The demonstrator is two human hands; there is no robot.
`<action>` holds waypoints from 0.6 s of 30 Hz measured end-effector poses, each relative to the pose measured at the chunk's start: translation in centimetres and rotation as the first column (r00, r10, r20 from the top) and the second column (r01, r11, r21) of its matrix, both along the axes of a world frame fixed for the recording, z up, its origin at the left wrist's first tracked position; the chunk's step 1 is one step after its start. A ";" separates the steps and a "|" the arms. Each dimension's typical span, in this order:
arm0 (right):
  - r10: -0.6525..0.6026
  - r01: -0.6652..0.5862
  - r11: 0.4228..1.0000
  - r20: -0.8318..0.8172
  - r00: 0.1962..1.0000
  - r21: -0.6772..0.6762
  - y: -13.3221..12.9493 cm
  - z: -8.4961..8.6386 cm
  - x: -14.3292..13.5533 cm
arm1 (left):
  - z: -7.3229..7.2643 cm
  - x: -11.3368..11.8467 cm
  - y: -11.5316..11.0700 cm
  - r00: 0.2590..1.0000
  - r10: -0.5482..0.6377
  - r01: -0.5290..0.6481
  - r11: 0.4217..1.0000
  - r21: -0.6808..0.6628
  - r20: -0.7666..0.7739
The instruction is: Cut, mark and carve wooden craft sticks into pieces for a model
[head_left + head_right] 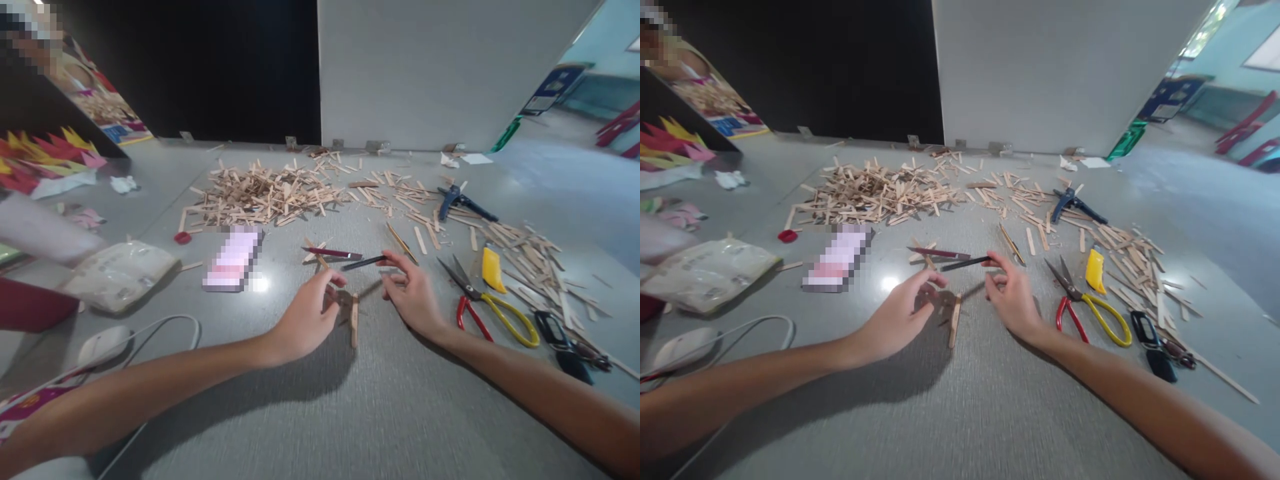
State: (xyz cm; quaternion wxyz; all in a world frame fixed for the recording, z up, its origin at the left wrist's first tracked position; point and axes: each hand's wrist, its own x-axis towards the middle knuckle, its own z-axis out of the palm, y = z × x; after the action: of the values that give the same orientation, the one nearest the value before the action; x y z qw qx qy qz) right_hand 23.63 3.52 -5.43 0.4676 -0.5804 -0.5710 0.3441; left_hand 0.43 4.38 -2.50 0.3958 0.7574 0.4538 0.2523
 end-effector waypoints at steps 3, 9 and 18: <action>0.009 -0.011 1.000 0.068 0.998 0.018 0.0 -0.1 0.1 | -0.7 -0.1 -0.2 1.000 0.030 -0.030 0.998 0.048 0.001; 0.098 -0.126 0.990 0.362 0.927 0.056 -0.3 0.0 -0.1 | -1.3 -0.4 -0.7 0.994 -0.071 0.086 0.980 0.178 -0.088; 0.109 -0.277 0.959 0.808 0.579 0.069 1.8 2.7 4.0 | -1.3 -0.1 -0.1 0.921 -0.281 0.346 0.909 0.233 -0.271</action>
State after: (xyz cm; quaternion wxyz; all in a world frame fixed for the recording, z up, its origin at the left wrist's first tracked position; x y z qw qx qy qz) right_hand 27.63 5.33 -2.77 0.1754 -0.5600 -0.8086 0.0426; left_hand 0.37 4.33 -3.76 0.2661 0.8926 0.3288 0.1558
